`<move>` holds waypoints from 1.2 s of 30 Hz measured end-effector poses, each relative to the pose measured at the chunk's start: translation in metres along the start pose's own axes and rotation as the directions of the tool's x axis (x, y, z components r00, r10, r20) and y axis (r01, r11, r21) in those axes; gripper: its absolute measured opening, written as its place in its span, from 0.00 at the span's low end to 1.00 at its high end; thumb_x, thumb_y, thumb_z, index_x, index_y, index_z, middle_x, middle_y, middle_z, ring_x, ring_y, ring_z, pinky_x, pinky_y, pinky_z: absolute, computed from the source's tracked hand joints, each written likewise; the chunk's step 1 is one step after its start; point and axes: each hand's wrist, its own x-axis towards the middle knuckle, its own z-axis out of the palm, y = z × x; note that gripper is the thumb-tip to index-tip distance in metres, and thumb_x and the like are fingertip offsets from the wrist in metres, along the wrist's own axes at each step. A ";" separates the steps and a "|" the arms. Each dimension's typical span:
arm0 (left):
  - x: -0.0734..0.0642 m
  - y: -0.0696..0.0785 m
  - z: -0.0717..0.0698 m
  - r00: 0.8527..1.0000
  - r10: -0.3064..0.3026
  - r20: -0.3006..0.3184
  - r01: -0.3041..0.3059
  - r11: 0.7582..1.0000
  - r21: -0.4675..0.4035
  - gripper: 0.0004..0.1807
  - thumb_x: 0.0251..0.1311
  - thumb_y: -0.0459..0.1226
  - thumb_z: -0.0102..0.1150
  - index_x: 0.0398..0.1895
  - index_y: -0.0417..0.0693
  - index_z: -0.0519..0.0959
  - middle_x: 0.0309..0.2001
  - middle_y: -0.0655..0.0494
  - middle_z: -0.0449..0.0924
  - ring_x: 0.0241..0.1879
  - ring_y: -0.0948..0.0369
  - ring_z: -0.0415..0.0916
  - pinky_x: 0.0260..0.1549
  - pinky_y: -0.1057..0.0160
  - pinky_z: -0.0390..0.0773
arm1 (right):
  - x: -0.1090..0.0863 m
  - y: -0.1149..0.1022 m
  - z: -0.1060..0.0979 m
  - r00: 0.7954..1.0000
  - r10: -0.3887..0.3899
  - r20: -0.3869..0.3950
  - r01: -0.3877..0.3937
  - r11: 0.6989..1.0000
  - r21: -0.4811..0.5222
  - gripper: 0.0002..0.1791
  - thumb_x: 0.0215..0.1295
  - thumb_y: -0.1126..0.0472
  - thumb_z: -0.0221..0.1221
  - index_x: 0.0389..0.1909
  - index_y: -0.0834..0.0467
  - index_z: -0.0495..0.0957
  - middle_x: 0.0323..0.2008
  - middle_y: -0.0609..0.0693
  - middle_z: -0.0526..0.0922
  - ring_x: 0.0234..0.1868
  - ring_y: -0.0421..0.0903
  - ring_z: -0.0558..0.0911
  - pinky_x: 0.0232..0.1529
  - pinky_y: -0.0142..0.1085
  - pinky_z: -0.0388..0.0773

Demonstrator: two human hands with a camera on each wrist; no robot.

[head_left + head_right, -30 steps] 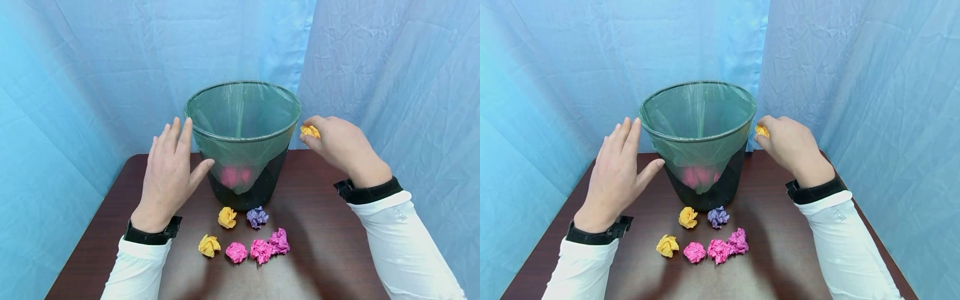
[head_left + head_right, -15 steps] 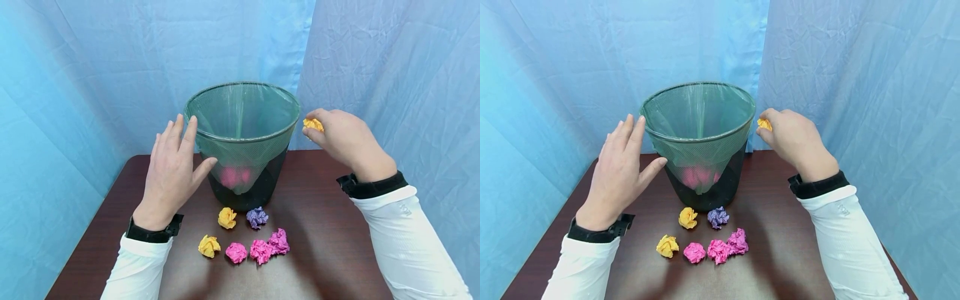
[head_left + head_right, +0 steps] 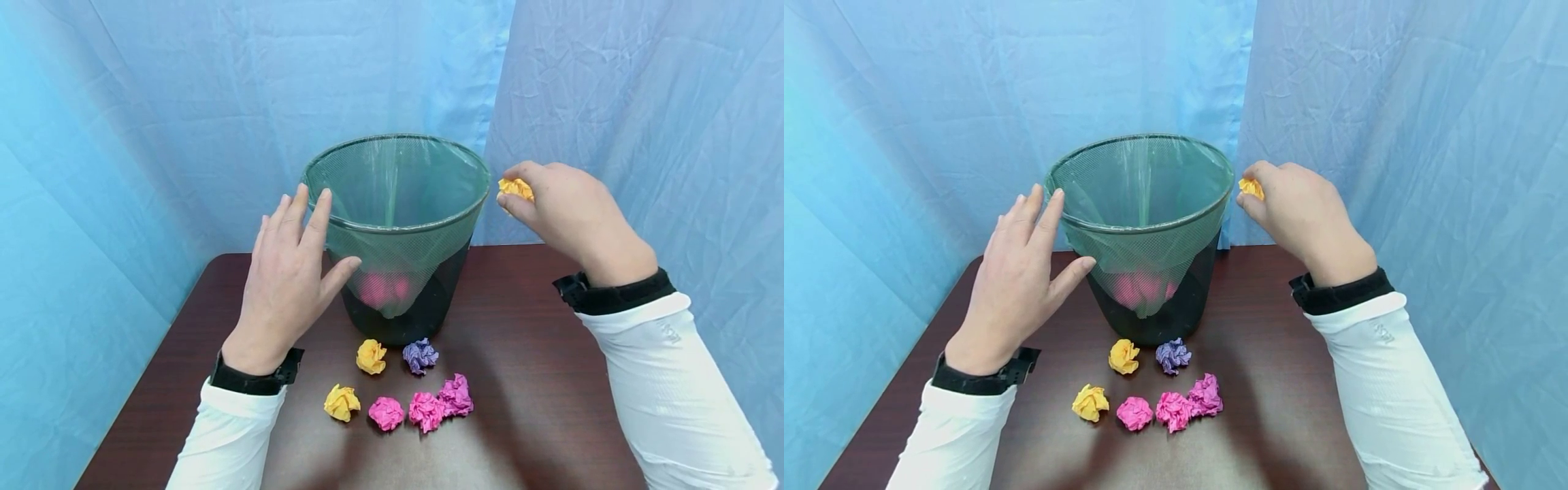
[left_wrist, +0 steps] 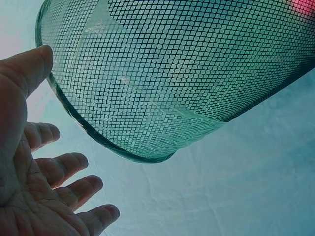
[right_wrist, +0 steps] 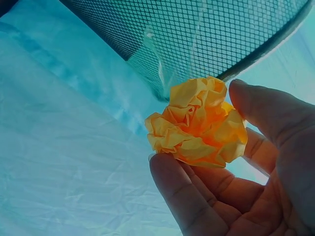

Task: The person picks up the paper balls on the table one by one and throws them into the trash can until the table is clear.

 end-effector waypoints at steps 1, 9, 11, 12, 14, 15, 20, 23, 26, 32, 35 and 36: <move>0.001 0.000 0.000 1.000 0.001 0.000 -0.001 1.000 -0.003 0.47 0.59 0.56 0.61 0.77 0.51 0.55 0.73 0.38 0.57 0.72 0.41 0.52 0.64 0.34 0.56 | 0.000 0.000 -0.001 1.000 -0.001 -0.004 0.001 1.000 -0.001 0.27 0.71 0.47 0.52 0.64 0.56 0.71 0.46 0.61 0.82 0.43 0.57 0.78 0.38 0.53 0.75; 0.003 0.003 0.000 1.000 0.008 0.014 -0.008 1.000 -0.019 0.45 0.60 0.57 0.59 0.77 0.51 0.56 0.74 0.39 0.57 0.72 0.42 0.51 0.65 0.33 0.55 | 0.004 -0.004 -0.010 1.000 -0.014 -0.027 0.014 1.000 -0.015 0.28 0.72 0.45 0.50 0.66 0.57 0.71 0.49 0.63 0.81 0.46 0.58 0.78 0.38 0.54 0.75; 0.004 0.004 0.001 1.000 0.009 0.020 -0.009 1.000 -0.017 0.45 0.60 0.57 0.59 0.77 0.51 0.57 0.74 0.39 0.57 0.73 0.42 0.51 0.65 0.34 0.55 | 0.005 -0.005 -0.011 0.999 -0.023 -0.038 0.023 1.000 -0.020 0.28 0.72 0.46 0.50 0.65 0.57 0.71 0.49 0.63 0.82 0.46 0.59 0.78 0.39 0.55 0.75; 0.004 0.004 0.001 1.000 0.010 0.023 -0.010 1.000 -0.013 0.45 0.60 0.57 0.59 0.77 0.51 0.57 0.74 0.39 0.57 0.73 0.42 0.51 0.65 0.34 0.55 | 0.005 -0.005 -0.012 0.999 -0.028 -0.042 0.027 0.999 -0.021 0.28 0.72 0.46 0.50 0.65 0.57 0.71 0.49 0.63 0.82 0.46 0.59 0.78 0.39 0.55 0.75; 0.004 0.005 0.001 0.999 0.012 0.029 -0.012 1.000 -0.010 0.44 0.60 0.57 0.59 0.77 0.51 0.57 0.74 0.39 0.58 0.73 0.42 0.51 0.65 0.34 0.55 | 0.007 -0.006 -0.014 0.998 -0.032 -0.045 0.031 0.999 -0.024 0.28 0.72 0.46 0.50 0.65 0.57 0.71 0.50 0.63 0.82 0.47 0.59 0.78 0.39 0.56 0.75; 0.004 0.005 0.002 0.999 0.013 0.031 -0.012 1.000 -0.009 0.44 0.60 0.57 0.59 0.76 0.51 0.58 0.73 0.39 0.58 0.73 0.43 0.51 0.65 0.34 0.55 | 0.007 -0.007 -0.015 0.999 -0.031 -0.045 0.030 0.999 -0.024 0.28 0.72 0.46 0.50 0.66 0.57 0.71 0.50 0.63 0.81 0.47 0.59 0.78 0.39 0.56 0.75; 0.003 0.005 0.002 0.999 0.011 0.041 -0.011 1.000 -0.010 0.43 0.60 0.57 0.59 0.76 0.51 0.59 0.73 0.39 0.59 0.73 0.43 0.51 0.66 0.34 0.54 | 0.010 -0.011 -0.020 0.999 -0.031 -0.043 0.030 0.999 -0.013 0.28 0.72 0.45 0.50 0.66 0.56 0.70 0.51 0.63 0.81 0.47 0.59 0.77 0.39 0.56 0.75; 0.003 0.006 0.003 0.999 0.013 0.046 -0.013 1.000 -0.009 0.43 0.60 0.57 0.59 0.75 0.51 0.60 0.73 0.39 0.59 0.72 0.43 0.52 0.66 0.34 0.54 | 0.012 -0.014 -0.021 0.997 -0.039 -0.059 0.039 0.999 -0.003 0.28 0.72 0.45 0.50 0.65 0.56 0.71 0.52 0.62 0.81 0.45 0.58 0.77 0.39 0.55 0.75; 0.003 0.006 0.003 0.998 0.014 0.053 -0.014 1.000 -0.005 0.43 0.60 0.57 0.59 0.75 0.50 0.61 0.73 0.39 0.60 0.72 0.42 0.53 0.65 0.33 0.54 | 0.014 -0.019 -0.023 0.995 -0.057 -0.082 0.058 0.998 0.004 0.27 0.72 0.46 0.50 0.65 0.56 0.71 0.51 0.62 0.81 0.45 0.57 0.77 0.38 0.54 0.75; 0.002 0.007 0.004 0.998 0.016 0.062 -0.016 1.000 -0.005 0.43 0.60 0.57 0.59 0.75 0.50 0.61 0.73 0.40 0.60 0.71 0.43 0.55 0.66 0.34 0.54 | 0.017 -0.030 -0.024 0.992 -0.084 -0.097 0.086 0.996 0.015 0.28 0.72 0.46 0.50 0.67 0.55 0.70 0.53 0.62 0.81 0.48 0.58 0.77 0.41 0.55 0.75; 0.001 0.008 0.005 0.998 0.015 0.064 -0.014 1.000 -0.005 0.43 0.60 0.57 0.59 0.75 0.50 0.61 0.73 0.40 0.60 0.71 0.43 0.55 0.65 0.34 0.54 | 0.018 -0.036 -0.024 0.991 -0.095 -0.096 0.098 0.995 0.023 0.28 0.72 0.46 0.50 0.67 0.55 0.70 0.54 0.61 0.80 0.50 0.57 0.77 0.42 0.55 0.75; 0.001 0.008 0.005 0.998 0.014 0.065 -0.014 1.000 -0.005 0.43 0.60 0.57 0.59 0.75 0.50 0.61 0.73 0.40 0.60 0.71 0.43 0.55 0.65 0.34 0.54 | 0.019 -0.038 -0.024 0.990 -0.100 -0.099 0.103 0.994 0.025 0.27 0.72 0.46 0.50 0.67 0.55 0.70 0.54 0.61 0.80 0.49 0.57 0.77 0.42 0.55 0.75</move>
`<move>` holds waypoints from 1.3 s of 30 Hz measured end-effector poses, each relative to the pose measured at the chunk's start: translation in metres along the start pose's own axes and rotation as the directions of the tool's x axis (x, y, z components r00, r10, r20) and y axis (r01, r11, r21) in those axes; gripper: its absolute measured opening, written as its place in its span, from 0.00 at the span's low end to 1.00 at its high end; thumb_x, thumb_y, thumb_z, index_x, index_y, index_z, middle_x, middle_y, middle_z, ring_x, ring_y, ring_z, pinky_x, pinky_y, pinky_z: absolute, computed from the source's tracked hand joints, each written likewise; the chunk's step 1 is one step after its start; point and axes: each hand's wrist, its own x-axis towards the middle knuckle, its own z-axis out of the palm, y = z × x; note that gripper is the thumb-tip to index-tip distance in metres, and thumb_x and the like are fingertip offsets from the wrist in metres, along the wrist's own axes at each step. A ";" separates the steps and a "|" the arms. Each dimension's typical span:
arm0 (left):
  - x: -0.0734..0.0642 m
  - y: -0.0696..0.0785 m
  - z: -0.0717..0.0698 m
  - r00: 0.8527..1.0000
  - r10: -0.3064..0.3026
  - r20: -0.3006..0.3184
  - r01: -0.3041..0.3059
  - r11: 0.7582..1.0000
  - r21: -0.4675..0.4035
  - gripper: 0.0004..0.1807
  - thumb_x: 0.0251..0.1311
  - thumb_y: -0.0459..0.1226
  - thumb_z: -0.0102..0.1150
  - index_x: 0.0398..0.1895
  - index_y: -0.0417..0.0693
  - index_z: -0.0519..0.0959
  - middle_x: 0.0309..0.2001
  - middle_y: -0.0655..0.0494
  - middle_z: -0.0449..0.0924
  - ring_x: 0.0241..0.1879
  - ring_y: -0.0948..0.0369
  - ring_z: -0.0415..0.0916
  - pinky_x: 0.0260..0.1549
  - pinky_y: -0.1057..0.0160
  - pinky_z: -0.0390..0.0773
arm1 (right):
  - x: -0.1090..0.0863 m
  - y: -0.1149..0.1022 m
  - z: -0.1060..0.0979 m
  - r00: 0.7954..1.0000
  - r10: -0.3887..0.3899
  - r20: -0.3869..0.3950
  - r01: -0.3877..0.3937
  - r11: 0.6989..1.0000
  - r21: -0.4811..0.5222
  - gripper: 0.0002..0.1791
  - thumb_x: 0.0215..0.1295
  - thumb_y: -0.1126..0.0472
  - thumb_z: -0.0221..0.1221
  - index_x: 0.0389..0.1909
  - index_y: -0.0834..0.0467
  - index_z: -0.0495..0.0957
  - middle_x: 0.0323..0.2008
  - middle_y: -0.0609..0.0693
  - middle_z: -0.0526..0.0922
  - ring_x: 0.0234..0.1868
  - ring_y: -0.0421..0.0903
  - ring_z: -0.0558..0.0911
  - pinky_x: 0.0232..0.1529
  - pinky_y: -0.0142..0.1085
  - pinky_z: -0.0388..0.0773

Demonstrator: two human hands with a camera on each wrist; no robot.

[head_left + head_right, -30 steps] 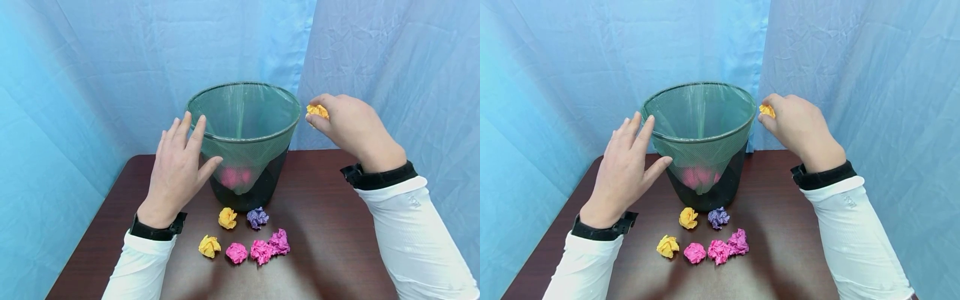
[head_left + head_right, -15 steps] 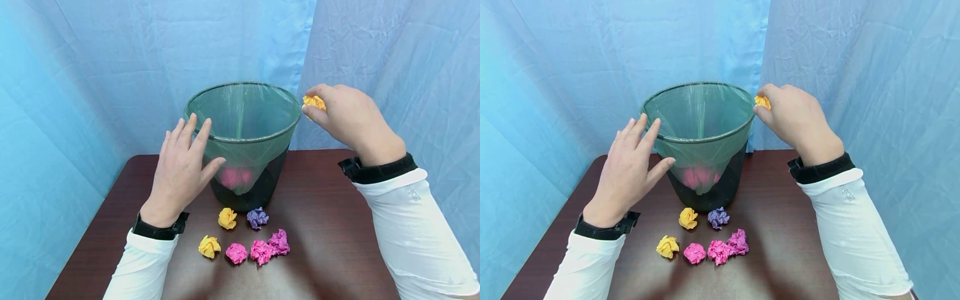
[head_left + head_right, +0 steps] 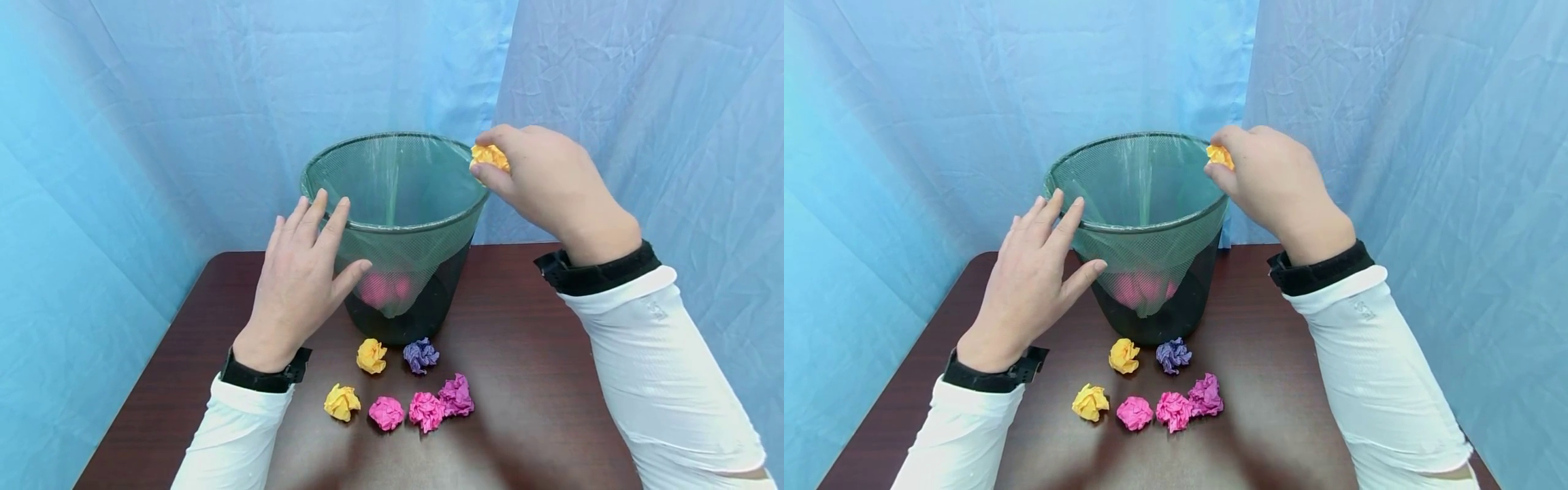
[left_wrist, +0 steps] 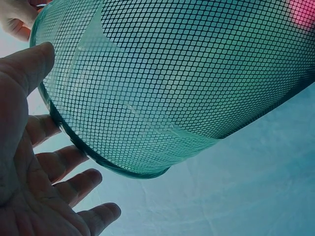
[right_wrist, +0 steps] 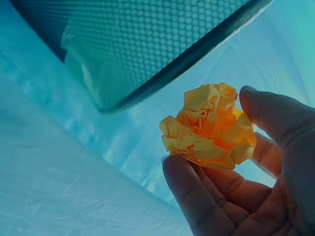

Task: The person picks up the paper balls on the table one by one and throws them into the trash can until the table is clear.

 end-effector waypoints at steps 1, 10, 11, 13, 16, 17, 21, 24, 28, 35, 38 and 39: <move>0.000 0.000 0.000 1.000 -0.001 0.002 0.001 1.000 0.000 0.43 0.60 0.57 0.59 0.75 0.51 0.60 0.73 0.40 0.60 0.71 0.43 0.55 0.65 0.34 0.54 | 0.001 -0.002 0.000 1.000 -0.004 -0.001 0.004 1.000 0.001 0.27 0.72 0.47 0.50 0.67 0.55 0.70 0.54 0.60 0.80 0.49 0.56 0.77 0.42 0.54 0.75; 0.001 0.002 0.001 1.000 -0.007 0.017 0.007 1.000 0.000 0.43 0.60 0.57 0.59 0.76 0.50 0.60 0.73 0.40 0.60 0.71 0.43 0.55 0.66 0.34 0.54 | 0.007 -0.013 0.006 0.999 -0.033 -0.002 0.033 0.999 0.004 0.28 0.72 0.46 0.50 0.67 0.55 0.69 0.52 0.60 0.80 0.47 0.55 0.76 0.39 0.52 0.76; 0.001 0.002 0.001 1.000 -0.005 0.014 0.005 1.000 -0.001 0.43 0.60 0.57 0.59 0.75 0.50 0.60 0.72 0.39 0.60 0.71 0.43 0.55 0.66 0.34 0.54 | 0.007 -0.014 0.007 0.999 -0.036 -0.004 0.036 0.999 0.004 0.28 0.72 0.47 0.50 0.67 0.55 0.69 0.52 0.60 0.80 0.47 0.55 0.76 0.39 0.52 0.76; 0.001 0.002 0.001 1.000 -0.002 0.010 0.002 1.000 -0.005 0.43 0.60 0.57 0.59 0.75 0.50 0.60 0.72 0.39 0.60 0.71 0.43 0.56 0.66 0.35 0.54 | 0.008 -0.015 0.008 0.999 -0.042 -0.004 0.042 0.999 0.006 0.27 0.72 0.47 0.50 0.67 0.55 0.70 0.53 0.60 0.80 0.48 0.55 0.76 0.40 0.52 0.76; 0.001 0.003 0.002 1.000 -0.002 0.008 0.002 1.000 -0.010 0.43 0.60 0.57 0.59 0.75 0.49 0.61 0.72 0.39 0.61 0.71 0.43 0.56 0.66 0.35 0.54 | 0.009 -0.016 0.011 0.999 -0.045 0.006 0.045 0.999 0.012 0.27 0.72 0.47 0.50 0.67 0.55 0.70 0.54 0.60 0.79 0.49 0.55 0.76 0.41 0.53 0.76; 0.001 0.003 0.002 1.000 -0.002 0.008 0.002 1.000 -0.011 0.43 0.60 0.57 0.59 0.75 0.49 0.61 0.72 0.39 0.61 0.71 0.43 0.56 0.66 0.35 0.54 | 0.009 -0.016 0.011 0.999 -0.045 0.011 0.045 0.999 0.013 0.27 0.72 0.46 0.50 0.67 0.55 0.70 0.55 0.60 0.79 0.50 0.55 0.76 0.41 0.53 0.76; 0.002 0.003 0.003 1.000 -0.001 0.005 0.001 1.000 -0.014 0.43 0.60 0.57 0.59 0.75 0.49 0.61 0.72 0.39 0.61 0.71 0.43 0.57 0.66 0.35 0.54 | 0.010 -0.017 0.015 0.999 -0.044 0.026 0.043 0.999 0.016 0.27 0.72 0.46 0.50 0.67 0.55 0.70 0.56 0.60 0.79 0.51 0.55 0.76 0.41 0.53 0.77; 0.002 0.003 0.004 1.000 0.002 0.001 -0.002 1.000 -0.013 0.43 0.60 0.57 0.59 0.75 0.49 0.61 0.72 0.39 0.61 0.70 0.42 0.57 0.66 0.35 0.55 | 0.010 -0.017 0.017 0.998 -0.044 0.034 0.043 0.999 0.017 0.27 0.72 0.46 0.50 0.67 0.55 0.70 0.58 0.59 0.78 0.53 0.55 0.76 0.42 0.53 0.77; 0.002 0.003 0.004 1.000 0.004 -0.001 -0.004 1.000 -0.012 0.42 0.60 0.57 0.59 0.75 0.49 0.62 0.72 0.38 0.61 0.70 0.42 0.57 0.65 0.34 0.55 | 0.010 -0.017 0.021 0.997 -0.041 0.058 0.040 0.999 0.023 0.28 0.72 0.46 0.51 0.68 0.54 0.69 0.59 0.59 0.77 0.54 0.55 0.76 0.43 0.53 0.77; 0.002 0.004 0.004 1.000 0.005 0.000 -0.005 1.000 -0.013 0.42 0.61 0.57 0.58 0.75 0.49 0.62 0.72 0.39 0.61 0.70 0.42 0.57 0.65 0.34 0.55 | 0.009 -0.016 0.026 0.997 -0.023 0.078 0.021 0.999 0.031 0.28 0.71 0.46 0.52 0.68 0.53 0.69 0.58 0.58 0.78 0.54 0.55 0.76 0.43 0.53 0.76; 0.002 0.004 0.004 1.000 0.004 0.000 -0.004 1.000 -0.013 0.42 0.61 0.57 0.58 0.75 0.49 0.61 0.72 0.39 0.61 0.71 0.43 0.56 0.66 0.35 0.55 | 0.009 -0.016 0.027 0.997 -0.021 0.075 0.019 0.999 0.032 0.28 0.71 0.46 0.52 0.67 0.53 0.70 0.58 0.57 0.78 0.53 0.54 0.76 0.42 0.53 0.77; 0.002 0.004 0.004 1.000 0.004 0.001 -0.004 1.000 -0.013 0.42 0.61 0.57 0.58 0.75 0.49 0.61 0.72 0.39 0.61 0.71 0.43 0.56 0.66 0.35 0.55 | 0.009 -0.015 0.028 0.997 -0.021 0.075 0.019 0.999 0.031 0.28 0.71 0.46 0.52 0.67 0.53 0.70 0.58 0.57 0.78 0.53 0.54 0.76 0.42 0.53 0.77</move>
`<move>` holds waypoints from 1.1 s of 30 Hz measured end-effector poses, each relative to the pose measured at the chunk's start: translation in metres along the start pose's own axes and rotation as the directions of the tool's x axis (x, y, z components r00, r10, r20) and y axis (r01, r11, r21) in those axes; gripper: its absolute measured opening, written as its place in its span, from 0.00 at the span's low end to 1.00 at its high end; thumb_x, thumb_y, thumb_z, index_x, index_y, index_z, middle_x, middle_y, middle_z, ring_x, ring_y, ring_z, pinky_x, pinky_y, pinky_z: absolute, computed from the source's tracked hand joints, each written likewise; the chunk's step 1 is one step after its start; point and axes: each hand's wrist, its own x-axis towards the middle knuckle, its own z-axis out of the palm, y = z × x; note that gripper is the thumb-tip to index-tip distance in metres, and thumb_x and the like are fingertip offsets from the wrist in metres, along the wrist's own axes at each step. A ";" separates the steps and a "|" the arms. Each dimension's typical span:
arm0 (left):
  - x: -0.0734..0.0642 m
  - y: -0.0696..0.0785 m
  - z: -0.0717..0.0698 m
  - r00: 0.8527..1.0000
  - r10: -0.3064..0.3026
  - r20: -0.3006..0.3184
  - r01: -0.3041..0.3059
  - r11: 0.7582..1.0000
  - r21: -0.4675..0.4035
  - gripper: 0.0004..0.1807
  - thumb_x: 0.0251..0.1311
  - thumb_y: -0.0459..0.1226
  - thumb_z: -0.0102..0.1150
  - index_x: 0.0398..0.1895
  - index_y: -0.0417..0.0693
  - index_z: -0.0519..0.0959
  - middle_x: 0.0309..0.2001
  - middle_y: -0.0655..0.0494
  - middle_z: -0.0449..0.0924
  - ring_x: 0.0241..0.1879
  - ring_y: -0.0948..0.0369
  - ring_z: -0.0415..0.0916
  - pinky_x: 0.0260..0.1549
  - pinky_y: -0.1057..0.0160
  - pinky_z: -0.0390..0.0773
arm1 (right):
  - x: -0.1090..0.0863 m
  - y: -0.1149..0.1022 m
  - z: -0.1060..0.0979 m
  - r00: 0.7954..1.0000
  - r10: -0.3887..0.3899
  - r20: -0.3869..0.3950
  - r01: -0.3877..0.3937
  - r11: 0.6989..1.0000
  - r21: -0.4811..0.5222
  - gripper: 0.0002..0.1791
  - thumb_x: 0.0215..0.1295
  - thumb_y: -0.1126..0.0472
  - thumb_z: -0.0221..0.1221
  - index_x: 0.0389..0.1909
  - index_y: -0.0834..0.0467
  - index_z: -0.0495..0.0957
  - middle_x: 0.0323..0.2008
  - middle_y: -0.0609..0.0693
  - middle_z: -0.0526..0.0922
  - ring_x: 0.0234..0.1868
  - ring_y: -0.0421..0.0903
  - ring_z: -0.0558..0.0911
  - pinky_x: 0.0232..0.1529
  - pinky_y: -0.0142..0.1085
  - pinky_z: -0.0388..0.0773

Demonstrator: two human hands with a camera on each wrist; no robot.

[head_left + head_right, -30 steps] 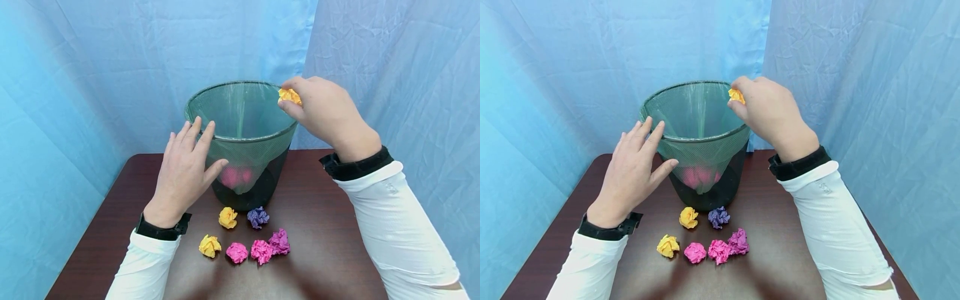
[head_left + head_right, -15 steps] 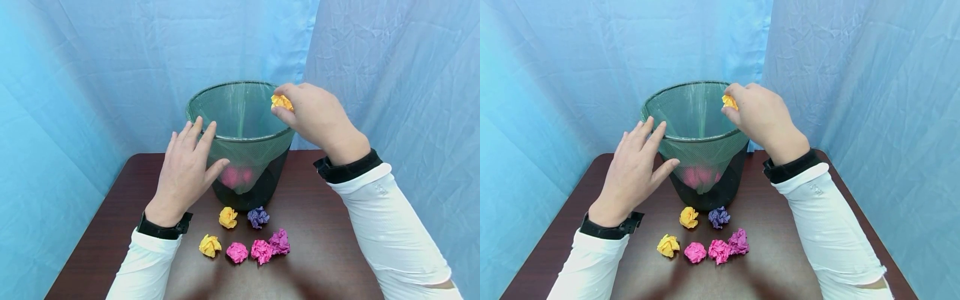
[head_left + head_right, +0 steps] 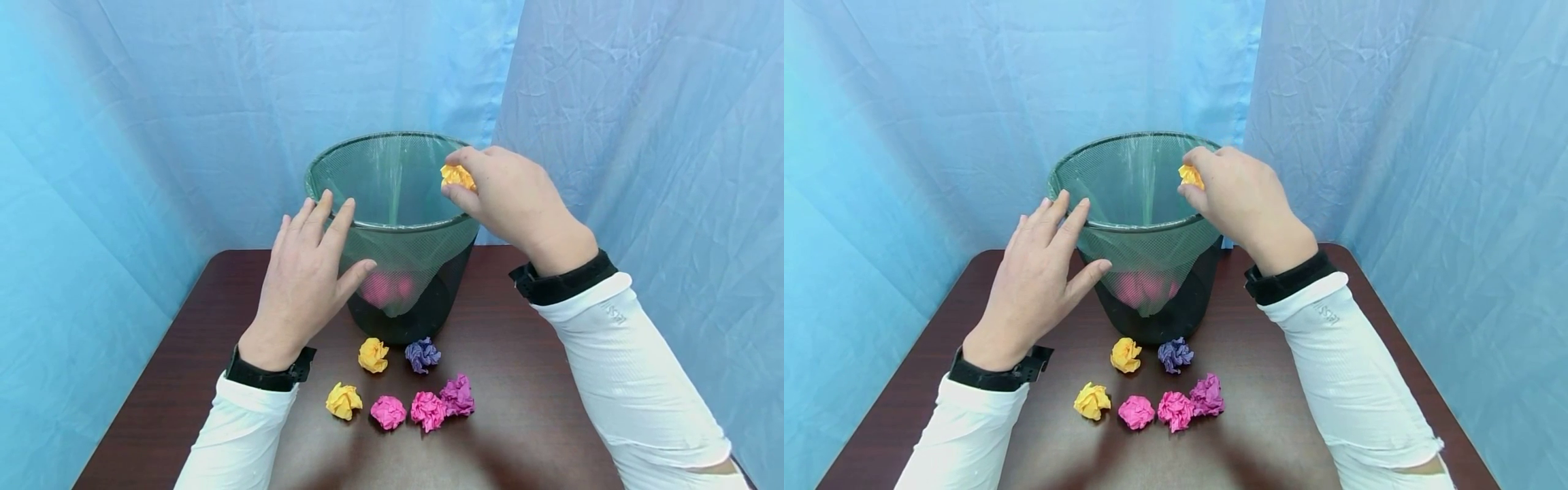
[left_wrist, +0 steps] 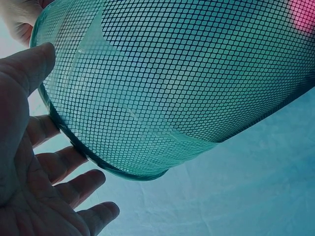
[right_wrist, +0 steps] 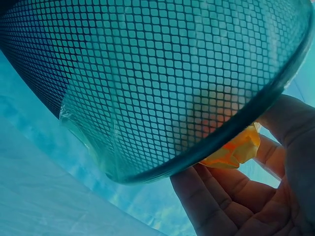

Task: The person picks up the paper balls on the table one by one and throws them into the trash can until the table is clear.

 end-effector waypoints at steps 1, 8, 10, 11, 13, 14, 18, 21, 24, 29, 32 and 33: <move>0.000 0.000 0.000 1.000 -0.001 0.000 0.001 1.000 0.000 0.42 0.61 0.57 0.58 0.75 0.49 0.61 0.72 0.39 0.61 0.71 0.43 0.56 0.66 0.35 0.55 | 0.000 0.000 0.000 1.000 0.000 0.000 0.000 1.000 -0.001 0.28 0.71 0.45 0.52 0.67 0.53 0.70 0.57 0.57 0.78 0.53 0.54 0.76 0.41 0.53 0.77; 0.000 0.001 0.000 1.000 -0.004 0.001 0.004 1.000 0.002 0.42 0.61 0.57 0.58 0.75 0.49 0.62 0.72 0.39 0.61 0.71 0.42 0.56 0.66 0.35 0.54 | -0.001 0.001 0.002 1.000 0.001 -0.008 -0.001 1.000 0.000 0.28 0.70 0.46 0.53 0.67 0.53 0.71 0.56 0.57 0.79 0.51 0.53 0.77 0.41 0.52 0.77; 0.000 0.001 0.000 1.000 -0.005 0.002 0.005 1.000 0.001 0.42 0.61 0.57 0.58 0.75 0.49 0.62 0.72 0.39 0.61 0.71 0.42 0.56 0.66 0.35 0.54 | -0.002 0.001 0.003 1.000 0.001 -0.011 -0.001 1.000 -0.003 0.28 0.70 0.46 0.53 0.66 0.53 0.71 0.55 0.57 0.79 0.50 0.53 0.77 0.41 0.52 0.77; 0.000 0.001 0.000 1.000 -0.005 0.002 0.005 1.000 0.001 0.42 0.61 0.57 0.58 0.75 0.49 0.62 0.72 0.39 0.61 0.71 0.42 0.56 0.66 0.35 0.54 | -0.002 0.001 0.004 1.000 0.000 -0.012 0.000 1.000 -0.004 0.27 0.70 0.46 0.53 0.66 0.53 0.71 0.55 0.57 0.79 0.50 0.53 0.77 0.40 0.52 0.77; -0.001 0.001 0.001 1.000 -0.005 0.001 0.005 1.000 0.001 0.42 0.61 0.57 0.58 0.75 0.49 0.62 0.72 0.39 0.61 0.70 0.41 0.57 0.66 0.35 0.54 | -0.003 0.001 0.004 1.000 -0.001 -0.015 0.001 1.000 -0.006 0.27 0.70 0.46 0.54 0.66 0.53 0.71 0.54 0.57 0.79 0.49 0.53 0.77 0.40 0.52 0.77; 0.000 0.001 0.001 1.000 -0.006 0.001 0.006 1.000 0.001 0.42 0.61 0.57 0.58 0.75 0.49 0.62 0.72 0.39 0.61 0.70 0.41 0.57 0.66 0.35 0.54 | -0.003 0.001 0.005 1.000 -0.002 -0.016 0.002 1.000 -0.006 0.27 0.70 0.46 0.54 0.66 0.53 0.71 0.54 0.57 0.79 0.49 0.53 0.77 0.40 0.52 0.77; -0.001 0.001 0.001 1.000 -0.008 0.004 0.008 1.000 0.001 0.42 0.61 0.57 0.58 0.75 0.49 0.61 0.72 0.39 0.61 0.70 0.41 0.56 0.66 0.35 0.54 | -0.003 0.001 0.005 1.000 -0.004 -0.019 0.004 1.000 -0.006 0.27 0.70 0.46 0.54 0.65 0.53 0.71 0.54 0.57 0.79 0.49 0.53 0.77 0.41 0.52 0.77; -0.001 0.001 0.001 1.000 -0.010 0.007 0.010 1.000 0.000 0.42 0.61 0.57 0.58 0.75 0.49 0.61 0.72 0.39 0.60 0.70 0.41 0.56 0.66 0.35 0.54 | -0.003 0.001 0.005 1.000 -0.001 -0.018 0.001 1.000 -0.005 0.28 0.69 0.46 0.54 0.66 0.53 0.71 0.55 0.57 0.79 0.50 0.53 0.77 0.42 0.53 0.77; -0.001 0.001 0.001 1.000 -0.010 0.006 0.010 1.000 0.001 0.42 0.61 0.57 0.58 0.75 0.49 0.61 0.72 0.39 0.60 0.70 0.41 0.56 0.66 0.35 0.54 | -0.003 0.001 0.006 1.000 0.003 -0.019 -0.003 1.000 -0.008 0.28 0.69 0.45 0.54 0.66 0.53 0.71 0.55 0.57 0.79 0.50 0.53 0.77 0.42 0.52 0.77; -0.001 0.000 0.001 1.000 -0.011 0.005 0.011 1.000 0.001 0.43 0.61 0.57 0.58 0.75 0.49 0.61 0.73 0.39 0.60 0.70 0.41 0.56 0.66 0.35 0.54 | -0.004 0.000 0.007 1.000 0.005 -0.022 -0.006 1.000 -0.014 0.28 0.69 0.45 0.54 0.66 0.53 0.71 0.55 0.57 0.79 0.49 0.53 0.77 0.41 0.52 0.77; -0.001 0.000 0.001 1.000 -0.012 0.006 0.012 1.000 -0.001 0.43 0.61 0.57 0.58 0.75 0.49 0.61 0.73 0.39 0.60 0.70 0.41 0.56 0.66 0.35 0.54 | -0.004 0.001 0.007 1.000 0.007 -0.025 -0.008 1.000 -0.012 0.28 0.70 0.45 0.54 0.66 0.53 0.72 0.55 0.57 0.79 0.49 0.53 0.77 0.41 0.52 0.77; -0.001 0.000 0.001 1.000 -0.013 0.007 0.013 1.000 -0.001 0.43 0.61 0.57 0.58 0.75 0.49 0.60 0.73 0.39 0.60 0.70 0.41 0.56 0.66 0.35 0.54 | -0.004 0.000 0.007 1.000 0.008 -0.026 -0.009 1.000 -0.011 0.28 0.70 0.45 0.54 0.66 0.53 0.72 0.55 0.57 0.79 0.49 0.53 0.77 0.41 0.52 0.77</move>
